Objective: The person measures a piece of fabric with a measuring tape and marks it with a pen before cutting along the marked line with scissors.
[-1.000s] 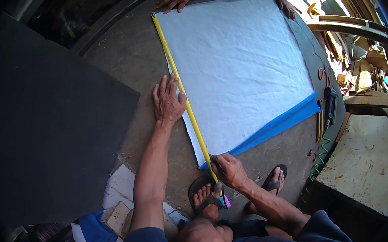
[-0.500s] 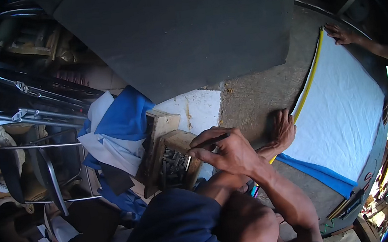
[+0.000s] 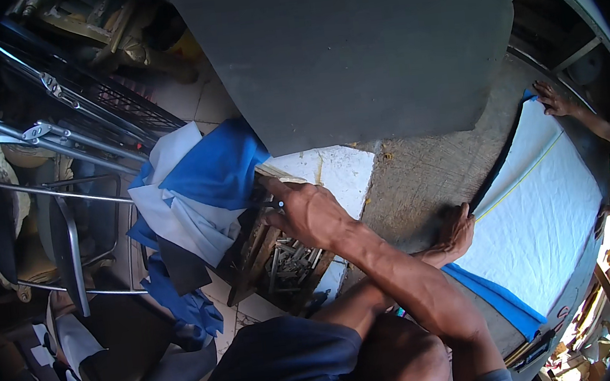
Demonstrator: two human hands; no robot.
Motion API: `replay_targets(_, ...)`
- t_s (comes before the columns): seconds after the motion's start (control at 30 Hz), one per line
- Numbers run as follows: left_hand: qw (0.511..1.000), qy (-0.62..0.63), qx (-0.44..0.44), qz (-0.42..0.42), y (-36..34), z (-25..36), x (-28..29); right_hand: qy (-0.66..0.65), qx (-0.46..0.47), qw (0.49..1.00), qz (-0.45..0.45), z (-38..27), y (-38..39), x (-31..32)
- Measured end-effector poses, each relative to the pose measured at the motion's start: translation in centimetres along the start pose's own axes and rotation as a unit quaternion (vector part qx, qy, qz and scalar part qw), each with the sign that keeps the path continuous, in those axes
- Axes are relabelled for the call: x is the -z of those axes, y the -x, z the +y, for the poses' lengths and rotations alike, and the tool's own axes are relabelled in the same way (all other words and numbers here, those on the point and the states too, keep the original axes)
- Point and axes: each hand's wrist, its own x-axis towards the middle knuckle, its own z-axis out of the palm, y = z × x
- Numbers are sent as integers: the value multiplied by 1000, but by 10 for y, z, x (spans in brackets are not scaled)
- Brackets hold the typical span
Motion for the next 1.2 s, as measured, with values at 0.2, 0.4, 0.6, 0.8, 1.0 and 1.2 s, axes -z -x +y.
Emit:
replay_targets(0.2,991,46,-47,115,10,-13,-1,-66,-9,982,174,49,71,52)
replay_targets(0.4,987,88,-132,33,47,18,10,91,-224,933,267,108,271,100)
replay_targets(0.6,932,190,-269,-151,85,97,42,-40,-370,888,271,116,427,35)
replay_targets(0.8,883,219,-352,-221,104,151,-17,-12,-327,742,585,139,463,-54)
replay_targets(1.0,907,95,-183,-367,109,142,-64,-118,-379,635,662,162,469,-106)
replay_targets(1.2,906,-22,-207,-370,138,140,-122,-106,-487,589,636,138,517,-151)
